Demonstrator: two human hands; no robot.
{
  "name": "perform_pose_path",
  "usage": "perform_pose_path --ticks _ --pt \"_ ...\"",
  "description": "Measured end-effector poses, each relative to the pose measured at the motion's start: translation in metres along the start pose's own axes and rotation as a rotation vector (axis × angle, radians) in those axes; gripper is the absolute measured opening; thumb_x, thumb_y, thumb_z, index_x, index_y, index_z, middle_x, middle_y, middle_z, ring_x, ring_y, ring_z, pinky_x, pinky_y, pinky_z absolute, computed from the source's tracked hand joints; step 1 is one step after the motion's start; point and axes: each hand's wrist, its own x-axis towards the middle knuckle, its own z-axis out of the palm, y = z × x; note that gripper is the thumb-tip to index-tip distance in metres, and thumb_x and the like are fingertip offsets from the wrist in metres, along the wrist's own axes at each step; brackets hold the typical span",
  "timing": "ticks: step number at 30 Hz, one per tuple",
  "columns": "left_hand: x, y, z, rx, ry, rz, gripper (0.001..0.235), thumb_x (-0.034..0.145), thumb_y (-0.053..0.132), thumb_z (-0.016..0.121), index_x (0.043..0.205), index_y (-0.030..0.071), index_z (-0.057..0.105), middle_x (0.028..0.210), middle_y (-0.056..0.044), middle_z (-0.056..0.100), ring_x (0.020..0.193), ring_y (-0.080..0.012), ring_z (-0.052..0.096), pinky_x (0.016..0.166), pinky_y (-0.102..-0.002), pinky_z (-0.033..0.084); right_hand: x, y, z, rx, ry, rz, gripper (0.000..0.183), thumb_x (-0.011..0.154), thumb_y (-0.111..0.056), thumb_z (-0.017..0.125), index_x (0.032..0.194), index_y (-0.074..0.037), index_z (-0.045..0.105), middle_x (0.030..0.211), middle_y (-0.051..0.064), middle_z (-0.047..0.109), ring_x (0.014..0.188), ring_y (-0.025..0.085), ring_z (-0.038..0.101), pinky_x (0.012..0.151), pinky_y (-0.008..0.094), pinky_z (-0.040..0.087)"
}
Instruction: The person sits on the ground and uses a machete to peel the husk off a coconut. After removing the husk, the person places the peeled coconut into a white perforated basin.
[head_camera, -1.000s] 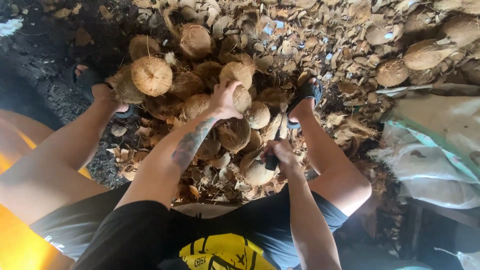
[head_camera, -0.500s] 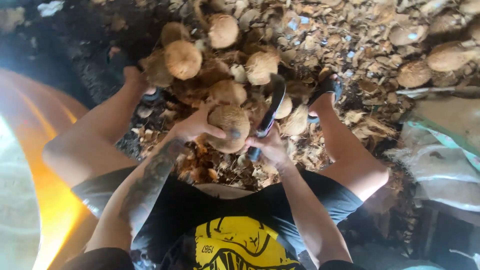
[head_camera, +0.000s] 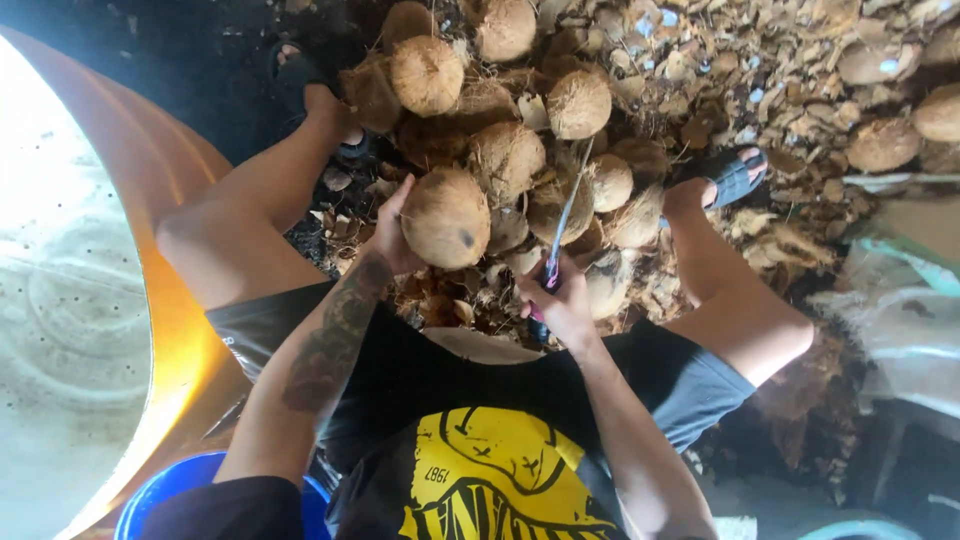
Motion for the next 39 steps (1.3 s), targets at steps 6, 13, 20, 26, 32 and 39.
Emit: perform_pose_path --ticks 6,13,20,26,32,39 --pt "0.051 -0.005 -0.057 0.028 -0.037 0.087 0.076 0.085 0.056 0.078 0.145 0.011 0.065 0.148 -0.024 0.062 0.136 -0.0447 0.060 0.122 -0.064 0.039 -0.005 0.020 0.011 0.112 -0.106 -0.098 0.009 0.089 0.010 0.062 0.092 0.005 0.055 0.054 0.020 0.062 0.036 0.028 0.064 0.033 0.036 0.052" --pt "0.046 0.003 -0.023 -0.048 -0.005 0.200 0.074 0.083 0.041 0.085 0.144 0.004 0.064 0.142 -0.022 0.066 0.128 -0.0426 0.066 0.115 -0.059 0.047 -0.010 0.025 0.019 0.070 -0.267 -0.315 0.033 0.094 0.006 0.057 0.063 -0.003 0.065 0.051 0.014 0.066 0.041 0.026 0.070 0.040 0.028 0.053" --pt "0.030 -0.007 -0.008 0.097 0.137 0.064 0.091 0.074 0.063 0.086 0.143 0.007 0.066 0.142 -0.023 0.066 0.129 -0.0440 0.065 0.115 -0.059 0.048 -0.002 0.043 0.019 0.281 -0.346 -0.400 0.055 0.113 -0.041 0.038 0.091 0.004 0.061 0.060 0.018 0.067 0.043 0.026 0.070 0.034 0.030 0.051" --pt "0.035 -0.007 -0.004 0.065 0.104 0.098 0.079 0.080 0.055 0.086 0.138 0.005 0.069 0.142 -0.026 0.064 0.131 -0.0460 0.062 0.115 -0.062 0.046 -0.007 0.053 0.021 0.535 -0.388 -0.469 0.061 0.106 -0.059 0.048 0.100 0.001 0.054 0.062 0.020 0.068 0.044 0.024 0.068 0.029 0.030 0.047" --pt "0.061 0.004 -0.037 0.145 -0.056 0.189 0.074 0.090 0.056 0.079 0.144 0.008 0.063 0.143 -0.019 0.064 0.134 -0.0418 0.061 0.118 -0.061 0.044 -0.004 0.074 0.024 0.043 -0.279 -0.203 0.069 0.113 -0.050 0.027 0.077 -0.004 0.065 0.049 0.012 0.065 0.039 0.021 0.065 0.033 0.029 0.045" --pt "0.008 0.009 0.010 0.048 0.115 0.130 0.045 0.087 0.053 0.082 0.090 0.009 0.071 0.057 -0.007 0.060 0.054 -0.0205 0.066 0.074 -0.039 0.059 -0.037 -0.006 0.048 0.360 -0.340 -0.688 0.004 0.089 0.009 0.058 0.087 0.006 0.058 0.065 0.028 0.068 0.039 0.040 0.061 0.031 0.039 0.050"
